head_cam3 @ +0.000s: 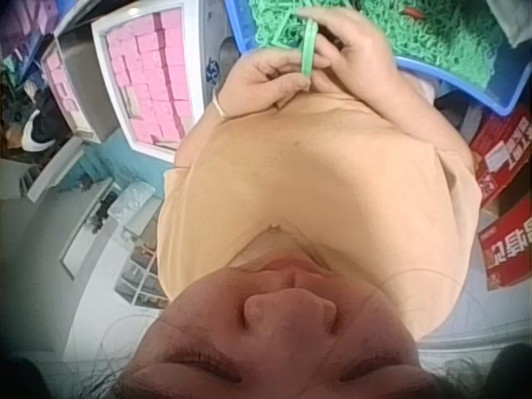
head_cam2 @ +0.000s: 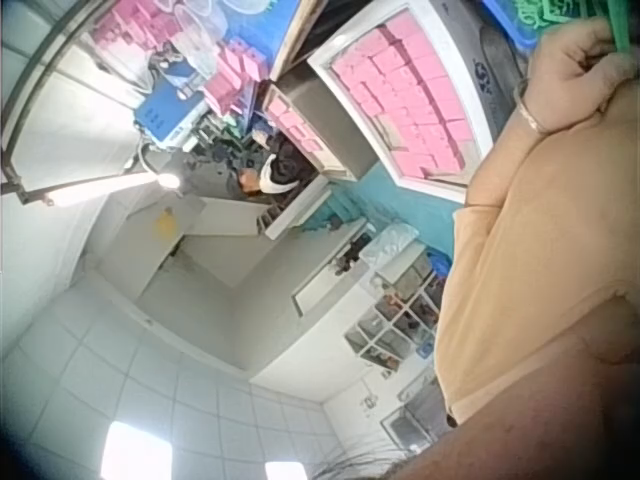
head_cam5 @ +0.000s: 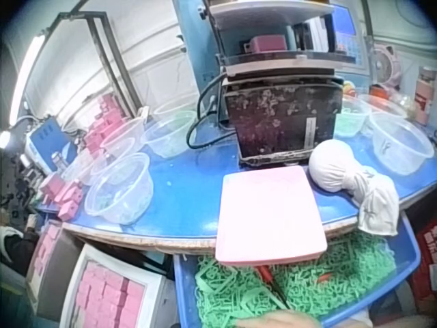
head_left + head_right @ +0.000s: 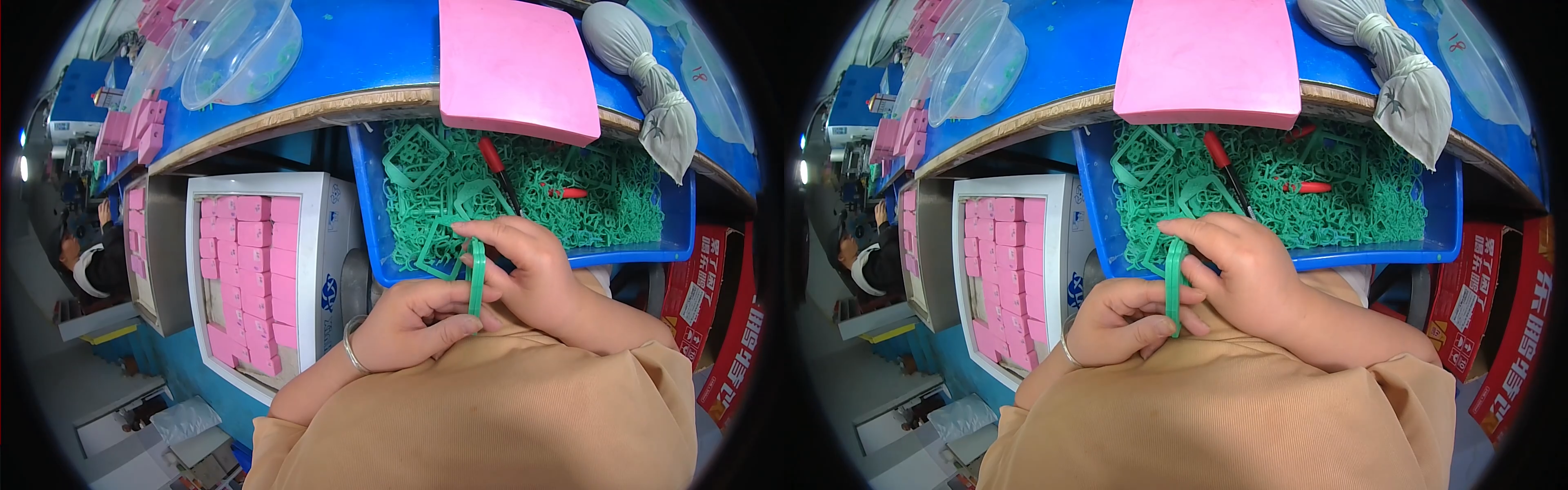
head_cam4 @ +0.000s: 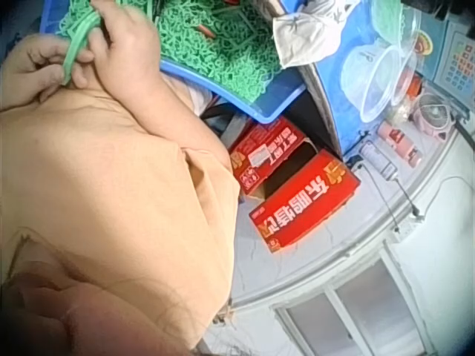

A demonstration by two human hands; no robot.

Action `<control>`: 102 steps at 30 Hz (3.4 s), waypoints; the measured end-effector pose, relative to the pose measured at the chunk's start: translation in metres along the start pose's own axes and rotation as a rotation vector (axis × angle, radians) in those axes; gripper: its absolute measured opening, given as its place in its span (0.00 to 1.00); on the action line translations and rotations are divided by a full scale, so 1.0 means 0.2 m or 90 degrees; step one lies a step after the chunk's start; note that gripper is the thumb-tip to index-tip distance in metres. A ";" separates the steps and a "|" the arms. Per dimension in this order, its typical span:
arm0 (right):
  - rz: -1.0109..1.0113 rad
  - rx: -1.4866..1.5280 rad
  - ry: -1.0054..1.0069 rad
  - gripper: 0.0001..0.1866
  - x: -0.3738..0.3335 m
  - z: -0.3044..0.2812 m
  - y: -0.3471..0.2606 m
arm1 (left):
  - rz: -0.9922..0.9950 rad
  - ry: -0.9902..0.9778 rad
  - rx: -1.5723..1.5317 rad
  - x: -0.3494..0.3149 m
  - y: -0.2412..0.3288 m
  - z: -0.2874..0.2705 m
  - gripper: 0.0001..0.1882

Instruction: Assembling and inspecting green plastic frame components at a production workstation.

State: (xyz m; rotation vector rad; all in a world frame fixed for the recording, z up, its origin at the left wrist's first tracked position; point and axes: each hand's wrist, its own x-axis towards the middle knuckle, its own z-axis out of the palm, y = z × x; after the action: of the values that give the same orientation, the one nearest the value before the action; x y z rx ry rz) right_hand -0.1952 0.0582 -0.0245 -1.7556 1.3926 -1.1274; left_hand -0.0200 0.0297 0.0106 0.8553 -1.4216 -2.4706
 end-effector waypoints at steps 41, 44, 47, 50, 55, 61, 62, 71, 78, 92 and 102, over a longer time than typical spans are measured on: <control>-0.104 -0.050 0.073 0.18 0.01 -0.03 -0.01 | 0.102 0.037 0.156 0.02 -0.05 0.00 0.10; -0.112 -0.043 0.075 0.19 0.01 -0.04 -0.01 | 0.077 0.028 0.185 0.02 -0.02 0.00 0.10; -0.101 -0.052 0.054 0.21 0.01 -0.04 -0.01 | 0.082 0.026 0.205 0.02 -0.02 0.00 0.10; -0.124 -0.069 0.045 0.24 0.02 -0.03 -0.01 | 0.054 0.033 0.183 0.02 -0.01 0.01 0.10; -0.154 -0.098 0.045 0.28 0.02 -0.02 -0.01 | 0.038 0.028 0.186 0.02 0.00 0.01 0.10; -0.168 -0.102 0.006 0.29 0.02 -0.05 -0.01 | 0.107 0.039 0.268 0.03 -0.03 0.00 0.10; -0.169 -0.102 0.006 0.29 0.01 -0.05 -0.02 | 0.152 0.051 0.312 0.03 -0.05 -0.01 0.09; -0.056 -0.036 0.086 0.31 0.01 -0.03 -0.04 | 0.411 0.254 0.845 0.02 0.01 -0.06 0.15; -0.049 -0.012 0.082 0.28 0.01 -0.03 -0.03 | 0.426 0.270 1.068 -0.01 0.02 -0.06 0.17; -0.044 0.041 0.115 0.26 0.02 -0.03 -0.03 | 0.459 0.257 1.087 0.00 0.04 -0.05 0.17; -0.061 0.015 0.106 0.21 0.01 -0.03 -0.01 | 0.460 0.267 1.060 0.00 0.04 -0.03 0.21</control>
State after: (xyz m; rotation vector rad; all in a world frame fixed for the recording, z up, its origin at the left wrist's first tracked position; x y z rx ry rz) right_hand -0.2001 0.0566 -0.0201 -1.7616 1.3980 -1.3626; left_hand -0.0178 0.0211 0.0146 0.6519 -2.6781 -0.2091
